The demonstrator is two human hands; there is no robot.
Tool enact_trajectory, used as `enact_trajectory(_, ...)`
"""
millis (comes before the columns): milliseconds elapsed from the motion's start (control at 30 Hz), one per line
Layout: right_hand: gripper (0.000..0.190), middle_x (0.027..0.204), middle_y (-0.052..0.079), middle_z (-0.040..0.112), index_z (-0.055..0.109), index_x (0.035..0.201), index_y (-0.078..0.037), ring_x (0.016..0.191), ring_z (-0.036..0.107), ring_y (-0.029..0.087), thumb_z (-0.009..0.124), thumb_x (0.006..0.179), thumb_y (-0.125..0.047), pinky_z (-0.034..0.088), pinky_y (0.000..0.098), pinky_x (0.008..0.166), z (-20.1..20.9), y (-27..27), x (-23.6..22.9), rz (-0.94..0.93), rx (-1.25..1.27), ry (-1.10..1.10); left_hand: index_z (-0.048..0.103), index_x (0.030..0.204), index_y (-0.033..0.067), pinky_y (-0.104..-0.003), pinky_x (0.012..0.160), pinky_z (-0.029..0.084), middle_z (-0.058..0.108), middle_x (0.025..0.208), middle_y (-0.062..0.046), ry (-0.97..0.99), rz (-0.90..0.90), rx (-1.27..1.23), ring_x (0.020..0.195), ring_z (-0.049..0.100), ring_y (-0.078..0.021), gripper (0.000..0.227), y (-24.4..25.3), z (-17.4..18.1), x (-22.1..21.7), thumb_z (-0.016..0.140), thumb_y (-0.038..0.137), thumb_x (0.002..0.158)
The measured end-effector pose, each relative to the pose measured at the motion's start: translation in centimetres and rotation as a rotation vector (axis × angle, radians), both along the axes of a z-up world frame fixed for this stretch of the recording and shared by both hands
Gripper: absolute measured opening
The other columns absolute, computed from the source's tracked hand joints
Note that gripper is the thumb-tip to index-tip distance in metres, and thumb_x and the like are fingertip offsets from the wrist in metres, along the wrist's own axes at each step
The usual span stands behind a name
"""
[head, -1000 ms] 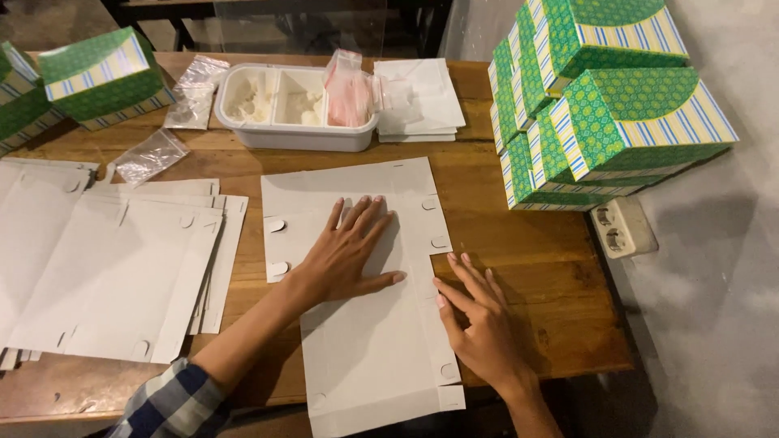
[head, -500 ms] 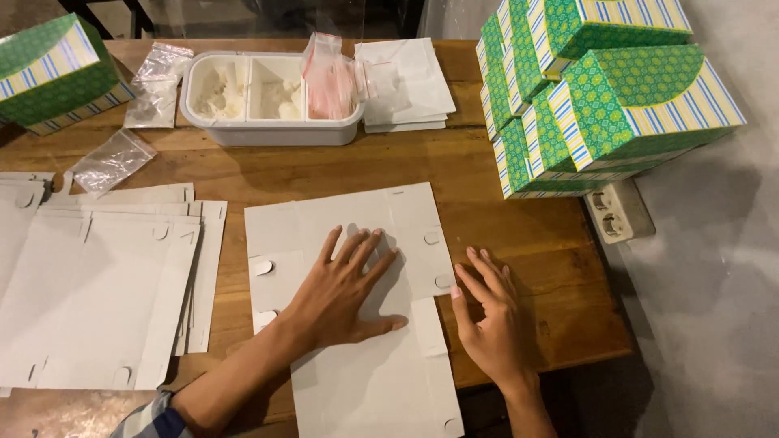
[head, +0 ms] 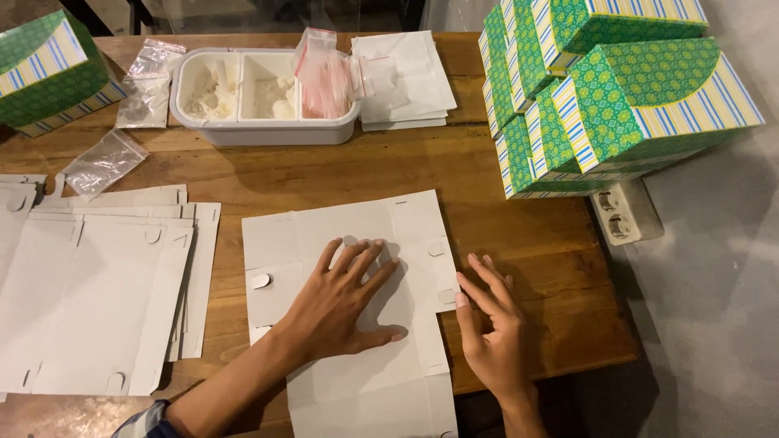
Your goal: The person assembles flat cardboard sheets into small boxes by folding along pre-cut lines and tucking flaps into slots. They handle multiple sheets, fold them into shape, and place the finished boxes into a stack on the right side of the table.
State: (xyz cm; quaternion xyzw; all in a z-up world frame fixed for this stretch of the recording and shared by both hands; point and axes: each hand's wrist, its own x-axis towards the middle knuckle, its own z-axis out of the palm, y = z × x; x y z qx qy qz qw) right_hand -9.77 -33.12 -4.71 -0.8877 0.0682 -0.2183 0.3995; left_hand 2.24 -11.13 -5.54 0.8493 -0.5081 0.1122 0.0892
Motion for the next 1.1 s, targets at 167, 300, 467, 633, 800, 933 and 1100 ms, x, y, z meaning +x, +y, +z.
enact_trajectory(167,0.025,0.141,0.008,0.065,0.075,0.117,-0.008,0.141,0.055,0.029,0.057,0.1,-0.013,0.029,0.0559,0.126,1.8,0.7,0.3,0.02,0.076,-0.035,0.055,0.144,0.0119,-0.056,0.112,0.033,0.052,0.147,-0.02,0.026,-0.002,-0.019,0.129,0.05,-0.0379,0.092,0.0,0.1,0.0,0.047,0.084,0.088)
enact_trajectory(300,0.027,0.134,0.01,0.069,0.074,0.118,-0.006,0.134,0.061,0.028,0.057,0.099,-0.015,0.035,0.0502,0.123,2.8,1.7,0.6,0.085,0.099,-0.053,0.055,0.144,0.0127,-0.055,0.113,0.032,0.052,0.146,-0.02,0.029,-0.002,-0.045,0.129,0.051,-0.0379,0.091,0.0,-0.1,0.0,0.048,0.084,0.088)
enact_trajectory(467,0.033,0.135,0.011,0.069,0.072,0.124,-0.007,0.137,0.058,0.028,0.053,0.101,-0.02,0.029,0.0529,0.126,3.5,3.3,0.9,0.206,0.127,0.0,0.056,0.144,0.0131,-0.055,0.112,0.032,0.052,0.144,-0.02,0.065,-0.016,-0.072,0.126,0.05,-0.0371,0.093,0.3,-0.1,0.4,0.053,0.084,0.085)
enact_trajectory(633,0.032,0.132,0.009,0.07,0.072,0.124,-0.007,0.134,0.06,0.027,0.051,0.101,-0.016,0.03,0.0525,0.122,4.1,4.7,1.3,0.283,0.067,0.027,0.053,0.142,0.0018,-0.051,0.121,0.026,0.053,0.145,-0.018,0.344,-0.085,-0.148,0.134,0.05,-0.0354,0.103,1.4,1.4,2.4,0.07,0.078,0.076)
enact_trajectory(800,0.038,0.145,0.009,0.061,0.066,0.133,-0.007,0.141,0.052,0.027,0.059,0.098,-0.022,0.026,0.0592,0.122,3.7,5.8,1.1,0.403,-0.097,0.093,0.003,0.162,0.0108,-0.041,0.12,0.027,0.023,0.169,-0.017,1.079,-0.092,-0.174,0.154,0.028,-0.0302,0.122,3.1,4.3,4.1,0.083,0.047,0.077)
enact_trajectory(933,0.044,0.147,0.01,0.058,0.064,0.135,-0.004,0.139,0.052,0.027,0.066,0.094,-0.02,0.025,0.0576,0.123,2.1,6.4,0.9,0.412,-0.206,0.098,0.024,0.161,0.016,-0.048,0.118,0.032,0.03,0.165,-0.023,0.911,-0.221,-0.229,0.153,0.03,-0.0367,0.088,2.9,2.2,4.2,0.072,0.038,0.091)
enact_trajectory(1100,0.041,0.148,0.011,0.058,0.063,0.136,-0.006,0.14,0.052,0.027,0.054,0.096,-0.004,0.027,0.0526,0.125,3.2,5.4,0.8,0.41,-0.092,0.128,0.062,0.14,0.0122,-0.055,0.116,0.028,0.039,0.158,-0.02,0.549,-0.23,-0.138,0.137,0.046,-0.0378,0.065,2.4,0.5,4.0,0.078,0.04,0.084)
